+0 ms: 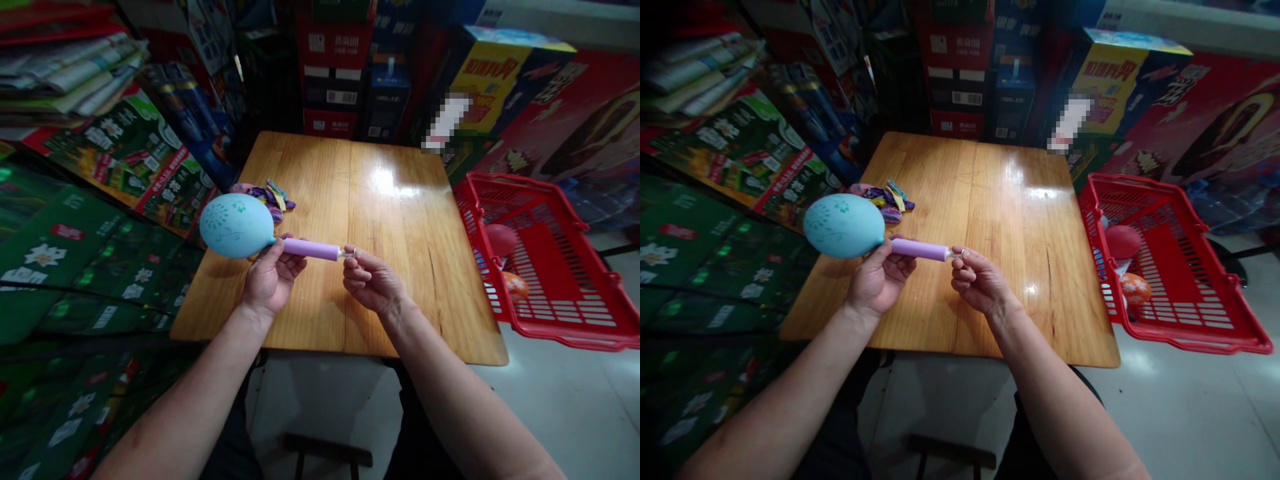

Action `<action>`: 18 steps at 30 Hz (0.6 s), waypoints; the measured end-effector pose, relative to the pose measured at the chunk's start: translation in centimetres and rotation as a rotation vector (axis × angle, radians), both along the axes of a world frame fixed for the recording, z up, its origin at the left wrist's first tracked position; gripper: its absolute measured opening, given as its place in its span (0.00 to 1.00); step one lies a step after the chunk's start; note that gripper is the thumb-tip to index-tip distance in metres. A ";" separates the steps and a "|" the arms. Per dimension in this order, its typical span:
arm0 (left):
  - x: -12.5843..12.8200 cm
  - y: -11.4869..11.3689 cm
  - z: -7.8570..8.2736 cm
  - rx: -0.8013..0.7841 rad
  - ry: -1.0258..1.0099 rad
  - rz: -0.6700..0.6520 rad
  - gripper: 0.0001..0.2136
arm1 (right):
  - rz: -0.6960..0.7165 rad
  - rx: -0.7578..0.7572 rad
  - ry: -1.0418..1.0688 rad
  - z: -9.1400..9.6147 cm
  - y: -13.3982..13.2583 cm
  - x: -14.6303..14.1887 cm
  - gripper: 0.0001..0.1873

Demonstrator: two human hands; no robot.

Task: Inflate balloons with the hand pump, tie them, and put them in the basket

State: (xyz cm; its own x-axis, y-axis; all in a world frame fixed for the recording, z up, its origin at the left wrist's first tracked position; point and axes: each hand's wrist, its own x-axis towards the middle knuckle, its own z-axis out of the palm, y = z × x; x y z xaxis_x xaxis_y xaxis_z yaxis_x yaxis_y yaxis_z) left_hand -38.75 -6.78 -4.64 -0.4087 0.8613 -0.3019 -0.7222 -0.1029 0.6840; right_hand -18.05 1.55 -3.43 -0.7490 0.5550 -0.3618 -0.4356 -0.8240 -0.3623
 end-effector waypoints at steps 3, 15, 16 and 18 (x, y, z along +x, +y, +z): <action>-1.1 0.0 0.4 0.018 0.034 0.119 0.11 | -0.055 -0.003 -0.019 0.5 0.7 1.0 0.06; 0.6 -0.2 0.0 0.015 0.054 0.014 0.12 | 0.015 0.035 0.012 -0.7 -1.0 -1.0 0.09; 0.5 -0.1 0.0 0.016 0.052 0.014 0.12 | 0.016 0.048 0.009 -0.7 -0.9 -0.9 0.10; 0.3 -0.1 0.2 0.017 0.050 0.013 0.11 | 0.018 0.092 -0.022 -0.7 -0.7 -0.8 0.12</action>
